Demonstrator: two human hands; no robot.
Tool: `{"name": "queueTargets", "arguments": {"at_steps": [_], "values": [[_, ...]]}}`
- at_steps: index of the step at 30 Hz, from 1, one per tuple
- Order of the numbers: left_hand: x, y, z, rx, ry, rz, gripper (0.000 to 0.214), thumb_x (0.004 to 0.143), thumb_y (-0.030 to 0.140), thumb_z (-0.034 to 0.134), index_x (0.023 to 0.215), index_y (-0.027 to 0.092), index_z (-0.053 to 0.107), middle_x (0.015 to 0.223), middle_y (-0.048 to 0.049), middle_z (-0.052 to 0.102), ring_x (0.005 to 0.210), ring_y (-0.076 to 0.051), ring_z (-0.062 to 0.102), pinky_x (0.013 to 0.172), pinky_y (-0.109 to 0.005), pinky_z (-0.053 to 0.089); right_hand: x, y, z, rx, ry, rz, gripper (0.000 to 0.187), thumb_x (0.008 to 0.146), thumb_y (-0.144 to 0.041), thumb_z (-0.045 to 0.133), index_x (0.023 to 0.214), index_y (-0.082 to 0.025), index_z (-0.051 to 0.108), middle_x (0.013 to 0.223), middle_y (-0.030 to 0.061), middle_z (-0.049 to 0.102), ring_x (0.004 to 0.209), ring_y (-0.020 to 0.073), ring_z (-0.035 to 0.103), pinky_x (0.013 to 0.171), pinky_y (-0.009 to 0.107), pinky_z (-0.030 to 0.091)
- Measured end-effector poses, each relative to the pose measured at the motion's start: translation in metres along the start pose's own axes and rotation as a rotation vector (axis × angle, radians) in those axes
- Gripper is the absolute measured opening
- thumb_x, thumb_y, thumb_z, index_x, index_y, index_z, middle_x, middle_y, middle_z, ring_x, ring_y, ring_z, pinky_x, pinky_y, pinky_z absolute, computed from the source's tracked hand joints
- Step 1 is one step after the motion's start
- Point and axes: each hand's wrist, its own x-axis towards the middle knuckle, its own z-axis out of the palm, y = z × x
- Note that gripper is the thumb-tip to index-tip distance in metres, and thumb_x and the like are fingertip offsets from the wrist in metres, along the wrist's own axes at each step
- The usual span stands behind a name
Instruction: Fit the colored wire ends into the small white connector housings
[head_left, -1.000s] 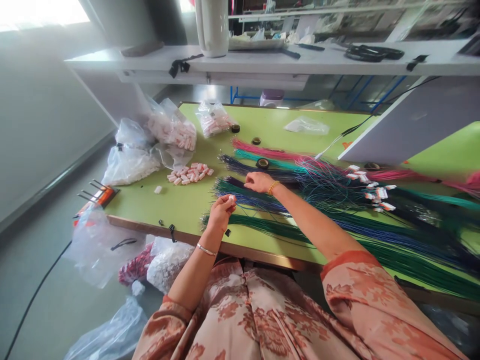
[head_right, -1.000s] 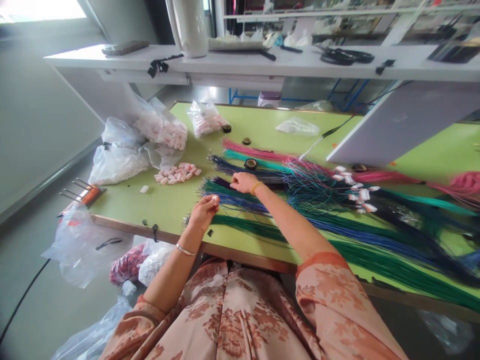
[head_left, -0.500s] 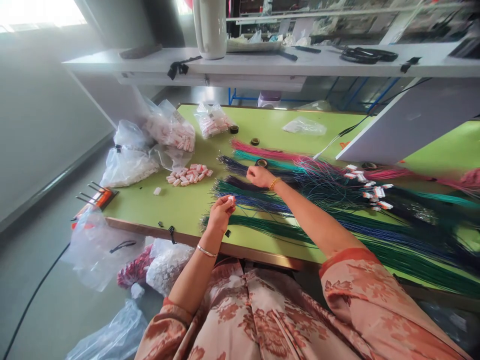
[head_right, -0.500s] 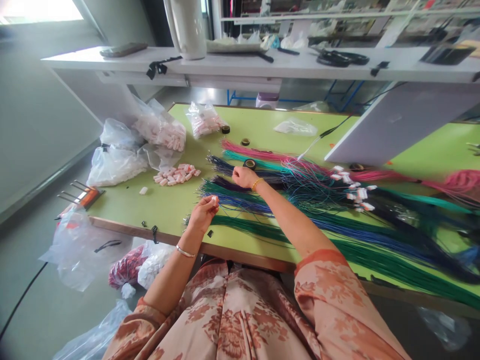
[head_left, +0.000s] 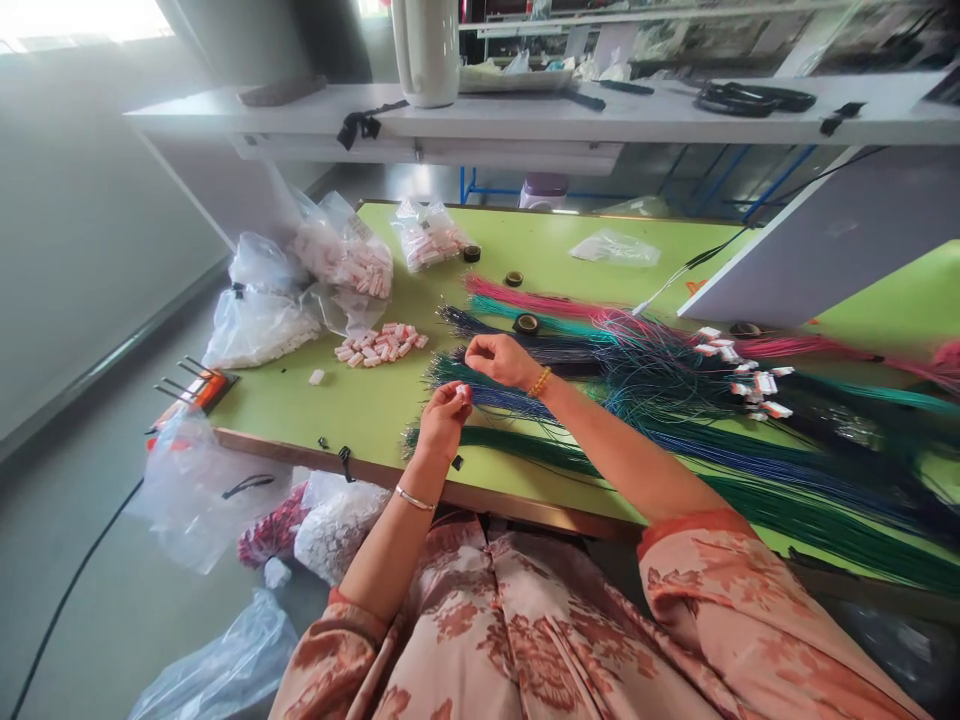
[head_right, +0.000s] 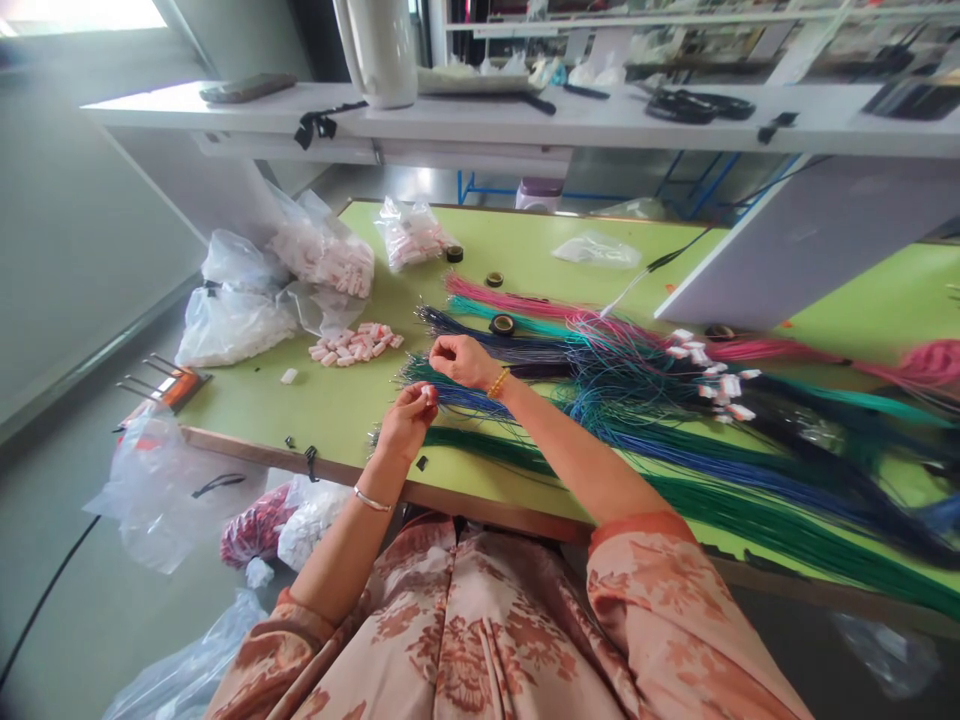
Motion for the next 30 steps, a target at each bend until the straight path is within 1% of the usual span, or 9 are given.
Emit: {"name": "queueTargets", "arguments": {"at_steps": [2,5,10,13,18,26,30], "values": [[-0.001,0.002,0.004,-0.031,-0.032,0.000,0.025,0.066,0.014,0.077,0.086,0.016,0.063,0.080,0.0005,0.064,0.066,-0.006,0.056,0.063,-0.018,0.045,-0.017,-0.002,0.000,0.034,0.018,0.019,0.017,0.072,-0.031,0.058,0.072,-0.014,0.062,0.064,-0.0008,0.059,0.058,0.0093,0.047,0.057,0.022,0.038],[-0.004,0.006,0.009,-0.070,-0.066,-0.038,0.022,0.068,0.011,0.074,0.086,0.016,0.062,0.079,0.0007,0.063,0.065,-0.005,0.055,0.064,-0.018,0.046,-0.037,-0.004,0.003,0.052,0.051,0.064,0.019,0.070,-0.032,0.059,0.072,-0.014,0.063,0.062,-0.0010,0.057,0.055,0.0088,0.044,0.053,0.022,0.035],[-0.006,0.006,0.014,-0.102,-0.099,-0.097,0.021,0.071,0.006,0.069,0.087,0.016,0.062,0.077,0.0009,0.061,0.065,-0.006,0.057,0.065,-0.018,0.047,-0.056,0.002,0.009,-0.008,0.120,0.060,0.017,0.071,-0.031,0.060,0.071,-0.015,0.062,0.058,-0.0026,0.053,0.052,0.0074,0.039,0.050,0.021,0.030],[-0.007,0.005,0.014,-0.090,-0.108,-0.097,0.020,0.072,0.007,0.069,0.087,0.017,0.062,0.077,0.0005,0.062,0.066,-0.006,0.057,0.064,-0.019,0.047,-0.060,0.005,0.011,-0.080,0.163,0.040,0.015,0.071,-0.029,0.059,0.071,-0.015,0.062,0.059,-0.0027,0.054,0.052,0.0067,0.037,0.050,0.021,0.030],[-0.006,0.004,0.014,-0.075,-0.122,-0.098,0.019,0.072,0.009,0.070,0.088,0.016,0.062,0.078,0.0004,0.062,0.067,-0.007,0.058,0.066,-0.019,0.046,-0.063,0.001,0.012,-0.144,0.181,0.015,0.014,0.073,-0.028,0.058,0.071,-0.015,0.062,0.055,-0.0035,0.053,0.049,0.0062,0.035,0.050,0.020,0.029],[-0.007,0.002,0.013,-0.057,-0.111,-0.076,0.022,0.070,0.012,0.075,0.087,0.017,0.062,0.080,0.0009,0.062,0.067,-0.006,0.057,0.068,-0.020,0.046,-0.065,0.004,0.015,-0.258,0.228,-0.049,0.011,0.075,-0.026,0.058,0.073,-0.016,0.063,0.062,-0.0007,0.061,0.051,0.0072,0.043,0.053,0.021,0.033],[-0.007,0.000,0.014,-0.040,-0.086,-0.046,0.027,0.066,0.014,0.079,0.087,0.017,0.063,0.080,0.0013,0.063,0.067,-0.006,0.056,0.068,-0.020,0.046,-0.066,0.005,0.018,-0.257,0.245,-0.055,0.012,0.076,-0.027,0.058,0.073,-0.016,0.062,0.061,-0.0011,0.060,0.049,0.0071,0.042,0.051,0.021,0.032]]}}
